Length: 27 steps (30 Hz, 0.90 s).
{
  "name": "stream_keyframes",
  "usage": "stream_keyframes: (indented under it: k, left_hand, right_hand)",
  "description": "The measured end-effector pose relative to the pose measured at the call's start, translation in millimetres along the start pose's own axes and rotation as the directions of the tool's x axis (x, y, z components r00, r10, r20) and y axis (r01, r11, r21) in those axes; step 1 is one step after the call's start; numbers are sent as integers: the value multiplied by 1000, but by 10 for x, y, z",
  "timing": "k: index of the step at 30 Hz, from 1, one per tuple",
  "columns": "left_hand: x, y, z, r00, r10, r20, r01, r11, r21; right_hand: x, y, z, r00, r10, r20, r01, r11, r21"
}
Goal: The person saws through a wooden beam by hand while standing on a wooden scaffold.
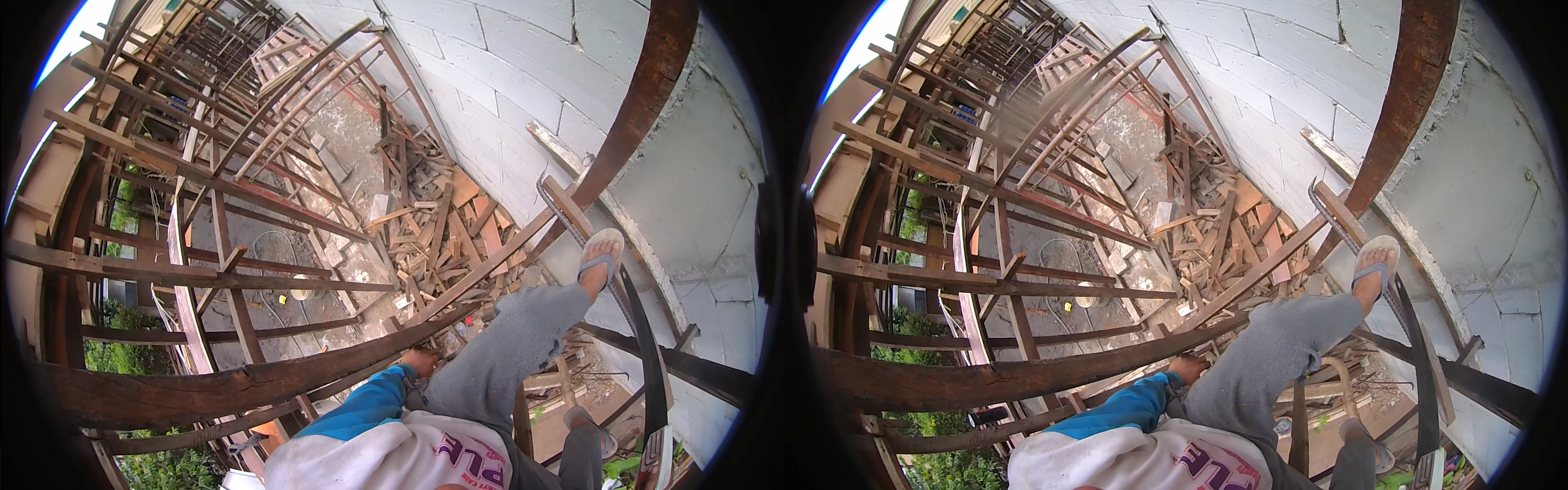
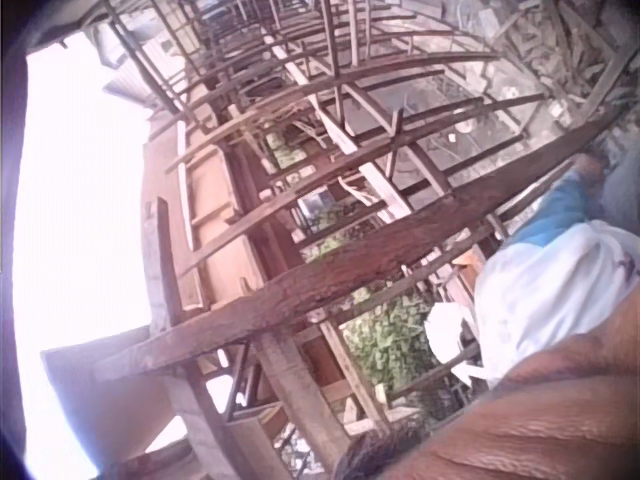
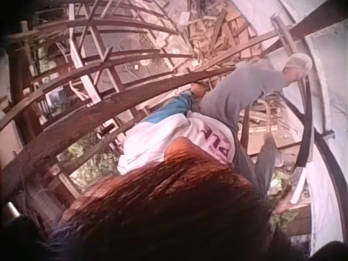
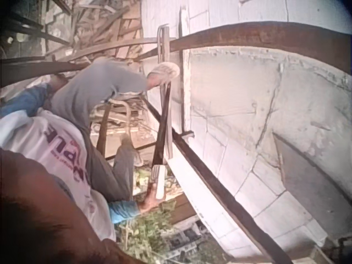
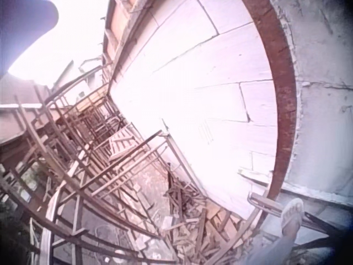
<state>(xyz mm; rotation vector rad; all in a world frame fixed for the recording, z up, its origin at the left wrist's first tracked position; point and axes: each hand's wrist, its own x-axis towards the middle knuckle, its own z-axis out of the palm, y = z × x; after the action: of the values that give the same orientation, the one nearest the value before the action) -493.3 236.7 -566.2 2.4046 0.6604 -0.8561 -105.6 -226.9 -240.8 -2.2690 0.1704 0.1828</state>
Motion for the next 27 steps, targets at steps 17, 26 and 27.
stream_keyframes:
  k: [17,26,27]
  left_hand:
    - [175,-185,131,971,35,-235,-21,998,61]
    - [-4,36,-80,989,7,-148,1,999,51]
    - [1,21,-56,987,16,-158,-6,998,64]
  right_hand:
    - [121,1153,305,985,87,146,-102,990,99]
    - [-83,1261,2271,718,207,664,-108,976,-186]
    - [-118,1273,2334,699,217,681,-107,974,-201]
